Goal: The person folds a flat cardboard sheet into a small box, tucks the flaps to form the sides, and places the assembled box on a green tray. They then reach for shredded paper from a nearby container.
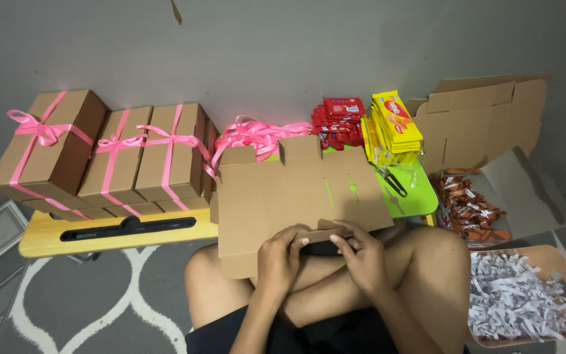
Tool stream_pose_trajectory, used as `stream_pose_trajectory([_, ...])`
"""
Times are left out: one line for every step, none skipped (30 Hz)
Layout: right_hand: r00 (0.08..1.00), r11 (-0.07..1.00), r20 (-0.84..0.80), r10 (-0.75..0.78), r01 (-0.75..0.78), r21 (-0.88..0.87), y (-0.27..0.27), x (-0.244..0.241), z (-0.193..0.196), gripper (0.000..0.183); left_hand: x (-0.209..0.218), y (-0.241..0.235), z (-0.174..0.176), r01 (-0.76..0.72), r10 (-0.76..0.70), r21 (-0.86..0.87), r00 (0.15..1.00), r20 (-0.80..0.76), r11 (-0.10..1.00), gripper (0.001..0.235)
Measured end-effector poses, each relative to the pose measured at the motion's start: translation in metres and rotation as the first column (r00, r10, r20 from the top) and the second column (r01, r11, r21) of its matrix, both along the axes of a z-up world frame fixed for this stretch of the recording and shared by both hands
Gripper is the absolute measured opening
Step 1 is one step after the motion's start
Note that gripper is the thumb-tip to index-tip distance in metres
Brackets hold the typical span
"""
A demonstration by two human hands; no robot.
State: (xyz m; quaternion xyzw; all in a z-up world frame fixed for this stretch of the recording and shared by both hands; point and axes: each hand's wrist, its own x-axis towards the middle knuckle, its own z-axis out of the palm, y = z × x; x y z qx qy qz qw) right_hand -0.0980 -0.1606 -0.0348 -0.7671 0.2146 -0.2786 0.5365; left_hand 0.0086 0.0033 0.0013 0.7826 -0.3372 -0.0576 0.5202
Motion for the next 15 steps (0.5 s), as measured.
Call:
stream_pose_trajectory([1.000,1.000,-0.002,0.002,-0.002,0.000,0.000,0.001,-0.001,0.030,0.000,0.000,-0.001,-0.002,0.002,0.000,1.000,-0.002,1.000,0.017])
stream_pose_trajectory([0.999,0.999,0.030,0.022,-0.024,0.036,-0.001,0.003,-0.003,0.025,0.001,0.000,-0.002,-0.008,0.008,0.013,1.000,0.007,1.000,0.017])
stream_pose_trajectory([0.997,0.996,0.062,0.042,-0.046,0.072,-0.001,0.004,-0.004,0.019,0.001,0.000,-0.003,-0.015,0.014,0.027,1.000,0.017,1.000,0.017])
stream_pose_trajectory([0.997,0.996,0.062,0.042,-0.047,0.072,-0.003,0.004,-0.010,0.019,0.001,0.000,-0.003,-0.015,0.015,0.026,1.000,0.017,1.000,0.017])
stream_pose_trajectory([0.997,0.993,0.063,0.052,-0.058,0.101,-0.005,0.004,-0.016,0.016,0.000,0.000,-0.002,-0.013,0.012,0.031,1.000,0.015,0.999,0.017])
stream_pose_trajectory([0.996,0.989,0.067,0.061,-0.070,0.131,-0.007,0.005,-0.021,0.013,0.000,0.000,-0.001,-0.010,0.010,0.035,1.000,0.014,0.999,0.019])
stream_pose_trajectory([0.996,0.989,0.068,0.062,-0.070,0.130,-0.007,0.005,-0.022,0.013,0.001,-0.001,-0.001,-0.011,0.010,0.035,1.000,0.015,0.999,0.019])
stream_pose_trajectory([0.996,0.988,0.067,0.064,-0.073,0.136,-0.008,0.006,-0.023,0.011,0.002,-0.002,-0.001,-0.005,0.005,0.042,1.000,-0.003,0.999,0.019])
stream_pose_trajectory([0.996,0.987,0.067,0.066,-0.075,0.142,-0.008,0.006,-0.023,0.010,0.003,-0.003,-0.001,0.001,0.000,0.049,1.000,-0.021,0.999,0.019])
stream_pose_trajectory([0.996,0.987,0.067,0.067,-0.076,0.141,-0.008,0.006,-0.027,0.010,0.004,-0.006,-0.006,0.000,0.001,0.048,1.000,-0.021,0.999,0.019])
stream_pose_trajectory([0.994,0.986,0.083,0.071,-0.083,0.146,-0.008,0.006,-0.030,0.010,0.005,-0.008,-0.010,0.047,-0.047,-0.020,0.999,-0.020,0.999,0.022])
stream_pose_trajectory([0.992,0.984,0.099,0.076,-0.091,0.152,-0.008,0.006,-0.034,0.011,0.006,-0.010,-0.014,0.092,-0.094,-0.088,0.995,-0.016,0.992,0.028])
stream_pose_trajectory([0.992,0.984,0.098,0.078,-0.092,0.151,-0.008,0.006,-0.035,0.011,0.004,-0.010,-0.005,0.091,-0.093,-0.089,0.996,-0.016,0.992,0.028])
stream_pose_trajectory([0.995,0.987,0.079,0.066,-0.077,0.140,-0.008,0.005,-0.037,0.010,0.002,-0.011,0.004,0.109,-0.116,-0.097,0.991,-0.061,0.989,0.019])
stream_pose_trajectory([0.997,0.990,0.059,0.054,-0.061,0.128,-0.007,0.004,-0.038,0.011,-0.001,-0.011,0.014,0.127,-0.139,-0.107,0.985,-0.106,0.986,0.017])
